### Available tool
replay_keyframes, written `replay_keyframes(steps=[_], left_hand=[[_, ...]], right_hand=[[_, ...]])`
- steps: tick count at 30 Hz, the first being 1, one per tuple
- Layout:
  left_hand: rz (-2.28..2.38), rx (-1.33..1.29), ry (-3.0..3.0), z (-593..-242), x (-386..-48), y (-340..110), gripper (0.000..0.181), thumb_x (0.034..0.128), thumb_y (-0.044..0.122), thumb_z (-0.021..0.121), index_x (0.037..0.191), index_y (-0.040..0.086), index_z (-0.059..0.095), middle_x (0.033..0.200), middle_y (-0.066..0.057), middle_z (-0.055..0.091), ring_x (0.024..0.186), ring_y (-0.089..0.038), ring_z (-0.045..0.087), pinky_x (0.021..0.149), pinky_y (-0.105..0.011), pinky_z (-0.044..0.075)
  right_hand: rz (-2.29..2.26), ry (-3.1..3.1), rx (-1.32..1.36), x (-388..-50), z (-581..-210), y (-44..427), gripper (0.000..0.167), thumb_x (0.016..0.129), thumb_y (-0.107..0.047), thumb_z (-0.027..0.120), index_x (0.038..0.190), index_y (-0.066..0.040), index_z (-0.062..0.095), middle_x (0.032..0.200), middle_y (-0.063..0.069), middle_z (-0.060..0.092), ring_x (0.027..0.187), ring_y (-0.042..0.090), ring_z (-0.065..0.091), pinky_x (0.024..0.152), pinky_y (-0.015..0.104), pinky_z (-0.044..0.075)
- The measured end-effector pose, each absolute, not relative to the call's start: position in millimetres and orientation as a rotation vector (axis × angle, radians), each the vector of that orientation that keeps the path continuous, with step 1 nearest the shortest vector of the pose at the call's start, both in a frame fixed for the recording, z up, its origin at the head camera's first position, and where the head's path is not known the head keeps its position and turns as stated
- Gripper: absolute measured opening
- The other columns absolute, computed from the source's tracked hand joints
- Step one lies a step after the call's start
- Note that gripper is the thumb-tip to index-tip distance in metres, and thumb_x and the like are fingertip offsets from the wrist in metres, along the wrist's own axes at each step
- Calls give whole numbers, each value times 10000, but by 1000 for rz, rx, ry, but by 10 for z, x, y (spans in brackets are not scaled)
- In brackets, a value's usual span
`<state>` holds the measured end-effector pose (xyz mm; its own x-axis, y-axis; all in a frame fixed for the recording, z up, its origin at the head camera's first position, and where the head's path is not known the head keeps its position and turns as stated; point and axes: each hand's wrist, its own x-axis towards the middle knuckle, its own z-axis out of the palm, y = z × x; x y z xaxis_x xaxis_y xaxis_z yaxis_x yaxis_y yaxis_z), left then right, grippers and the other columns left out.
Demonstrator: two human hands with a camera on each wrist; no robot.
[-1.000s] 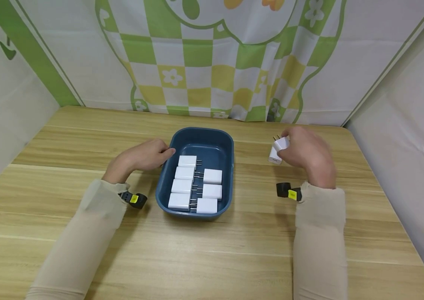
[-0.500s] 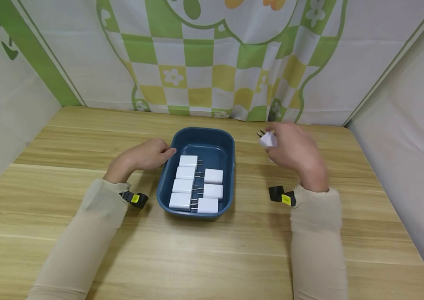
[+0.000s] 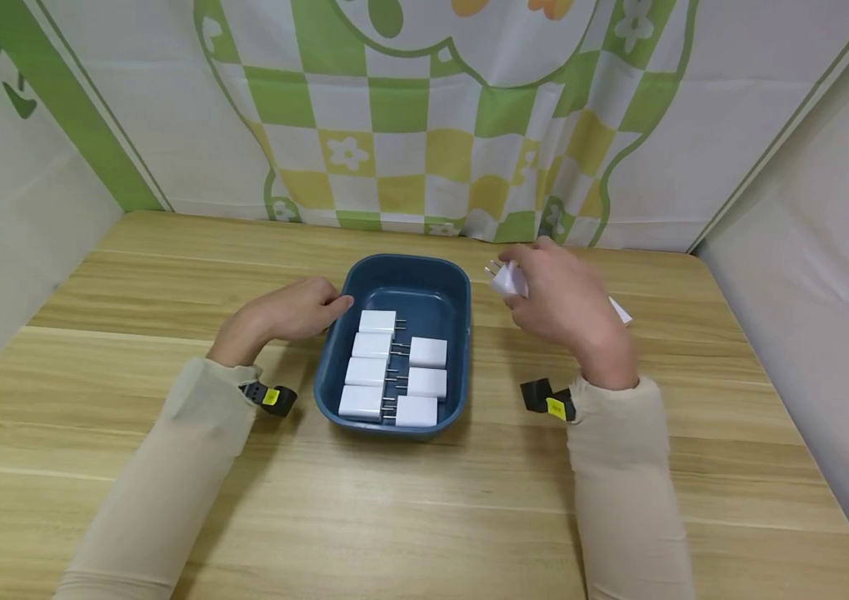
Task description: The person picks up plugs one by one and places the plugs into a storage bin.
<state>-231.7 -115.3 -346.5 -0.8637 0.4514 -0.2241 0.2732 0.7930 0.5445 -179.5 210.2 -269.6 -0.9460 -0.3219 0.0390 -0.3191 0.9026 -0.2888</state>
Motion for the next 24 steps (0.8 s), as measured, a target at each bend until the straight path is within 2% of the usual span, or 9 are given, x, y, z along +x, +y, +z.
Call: replay_keyframes(steps=[7,12,24], left_hand=[[727,543,2639,-3455,-2306,-1153,485,1088,263,404,620,144,449,552,28,383,480,-124,356,509,-294,336],[721,533,2648,-3455,-2306,-1156,479,1088,262,411,626,139,455,560,25,389,486,-128,365,511,-294,335],[724,531,2654,-3474,-2315,-1147,472,1088,270,413,638,136,462,567,22,398,494,-130,378,510,-295,339]], right_hand=[[-441,3057,-600,-1771,-2720,1968,487,938,-105,694,1406,-74,561,1250,184,570,1021,343,561,828,521,474],[-426,3069,-684,-1767,-2758,1863,477,943,-98,685,1404,-81,564,1302,183,566,1066,348,569,862,539,475],[-443,3050,-753,-1763,-2815,1735,474,939,-84,706,1395,-102,575,1288,151,568,1075,326,561,897,519,476]])
